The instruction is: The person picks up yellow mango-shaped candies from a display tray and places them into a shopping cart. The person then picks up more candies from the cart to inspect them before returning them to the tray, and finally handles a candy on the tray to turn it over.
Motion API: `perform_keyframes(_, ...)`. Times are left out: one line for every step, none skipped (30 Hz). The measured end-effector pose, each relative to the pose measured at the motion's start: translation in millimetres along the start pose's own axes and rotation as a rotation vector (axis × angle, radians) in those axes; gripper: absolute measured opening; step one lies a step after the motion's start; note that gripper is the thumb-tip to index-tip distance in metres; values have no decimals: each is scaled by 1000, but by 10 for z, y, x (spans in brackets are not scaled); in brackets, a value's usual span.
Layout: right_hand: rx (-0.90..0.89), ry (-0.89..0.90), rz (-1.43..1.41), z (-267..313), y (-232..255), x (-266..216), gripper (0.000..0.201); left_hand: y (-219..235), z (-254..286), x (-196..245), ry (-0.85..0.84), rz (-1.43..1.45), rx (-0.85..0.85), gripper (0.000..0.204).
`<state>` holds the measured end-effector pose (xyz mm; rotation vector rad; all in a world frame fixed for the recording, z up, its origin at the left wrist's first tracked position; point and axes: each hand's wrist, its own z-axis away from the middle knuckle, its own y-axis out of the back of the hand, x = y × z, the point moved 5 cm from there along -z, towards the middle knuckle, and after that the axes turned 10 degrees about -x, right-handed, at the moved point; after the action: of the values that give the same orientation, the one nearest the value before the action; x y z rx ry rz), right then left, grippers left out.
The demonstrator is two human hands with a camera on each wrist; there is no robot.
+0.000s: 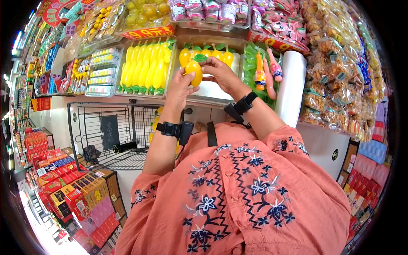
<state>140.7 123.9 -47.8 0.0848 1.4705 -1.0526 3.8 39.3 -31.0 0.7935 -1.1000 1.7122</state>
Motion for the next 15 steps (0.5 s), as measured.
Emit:
perform_keyframes(0,0,-4,-1,0,4,24,0,0,2,-2,-1,-1,54)
perform_keyframes(-4,1,-17,-5,2,11,24,-1,0,4,-3,-1,-2,54)
perform_keyframes(-8,2,-31,-8,2,18,23,-1,1,4,-5,-2,-4,54)
perform_keyframes(-11,2,-45,-6,0,22,22,2,2,-2,-4,-6,-2,54)
perform_keyframes(-10,-8,-65,-1,1,23,22,5,1,-8,-3,-11,-1,55)
perform_keyframes(-8,-18,-85,7,-15,0,22,8,1,-12,-2,-16,0,55)
perform_keyframes(-7,-28,-106,14,-24,-6,22,8,2,-16,4,-20,1,55)
perform_keyframes(2,-24,-96,16,-23,-3,23,9,8,-17,9,-23,2,56)
perform_keyframes(10,-21,-86,19,-24,0,24,11,14,-18,14,-27,4,56)
perform_keyframes(19,-17,-77,22,-24,4,25,12,17,-17,14,-27,8,56)
perform_keyframes(21,-14,-83,21,-17,16,25,11,17,-21,13,-28,12,55)
perform_keyframes(23,-11,-89,16,-9,32,25,11,22,-27,14,-28,16,55)
perform_keyframes(25,-8,-96,13,1,46,26,9,26,-31,13,-31,16,56)
perform_keyframes(27,-8,-99,10,9,55,26,7,32,-33,12,-33,15,56)
perform_keyframes(28,-8,-102,7,18,63,26,7,37,-37,11,-36,15,56)
